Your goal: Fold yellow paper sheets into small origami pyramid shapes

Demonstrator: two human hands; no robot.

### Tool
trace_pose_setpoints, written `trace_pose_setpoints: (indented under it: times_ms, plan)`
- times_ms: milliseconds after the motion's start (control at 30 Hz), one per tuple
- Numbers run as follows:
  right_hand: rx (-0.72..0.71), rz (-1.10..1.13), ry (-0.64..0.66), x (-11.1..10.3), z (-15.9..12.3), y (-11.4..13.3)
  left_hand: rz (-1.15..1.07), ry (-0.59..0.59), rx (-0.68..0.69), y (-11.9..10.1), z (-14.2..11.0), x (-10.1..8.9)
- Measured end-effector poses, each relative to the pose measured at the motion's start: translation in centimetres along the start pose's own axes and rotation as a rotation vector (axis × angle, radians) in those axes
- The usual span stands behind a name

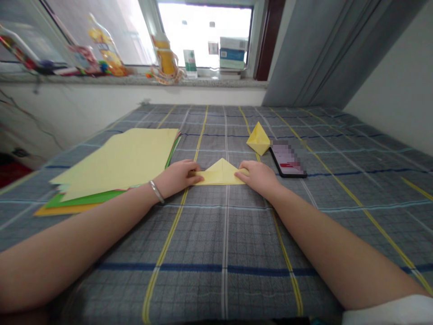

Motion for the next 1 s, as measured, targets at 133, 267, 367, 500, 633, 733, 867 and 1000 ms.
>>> trace_pose_setpoints:
  times_ms: [133, 267, 367, 500, 633, 733, 867, 1000]
  plan:
    - [0.017, 0.016, 0.009, 0.0, 0.0, -0.3, -0.06, 0.033, -0.066, 1.0, 0.1, -0.2]
    - [0.019, 0.008, 0.007, -0.1, -0.2, -0.4, -0.094, 0.051, -0.084, 1.5, 0.2, 0.0]
    - [0.024, 0.004, 0.004, -0.2, -0.2, -0.4, -0.082, 0.039, -0.075, 1.5, 0.3, 0.0]
    - [0.046, -0.017, 0.022, -0.1, -0.3, -0.5, -0.012, 0.021, -0.027, 0.9, 0.2, 0.0]
    - [0.06, -0.028, 0.028, -0.1, -0.3, -0.5, 0.091, -0.028, 0.028, -0.4, -0.4, -0.2]
    - [0.058, -0.034, 0.028, 0.0, -0.3, -0.5, 0.19, -0.115, 0.111, -1.8, -0.9, -0.4]
    - [0.061, -0.047, 0.027, -0.1, -0.3, -0.4, 0.21, -0.076, 0.374, -4.5, -1.0, 1.3]
    - [0.053, -0.049, 0.022, -0.2, -0.3, -0.3, 0.169, 0.014, 0.446, -5.7, -1.0, 2.7]
Point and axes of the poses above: each hand's wrist, its own z-axis towards the middle knuckle, its own x-axis out of the palm, y = z × x, the point moved 10 cm from there along z, towards the middle knuckle, and after that the axes turned 7 degrees about y, right-handed, at the moved point
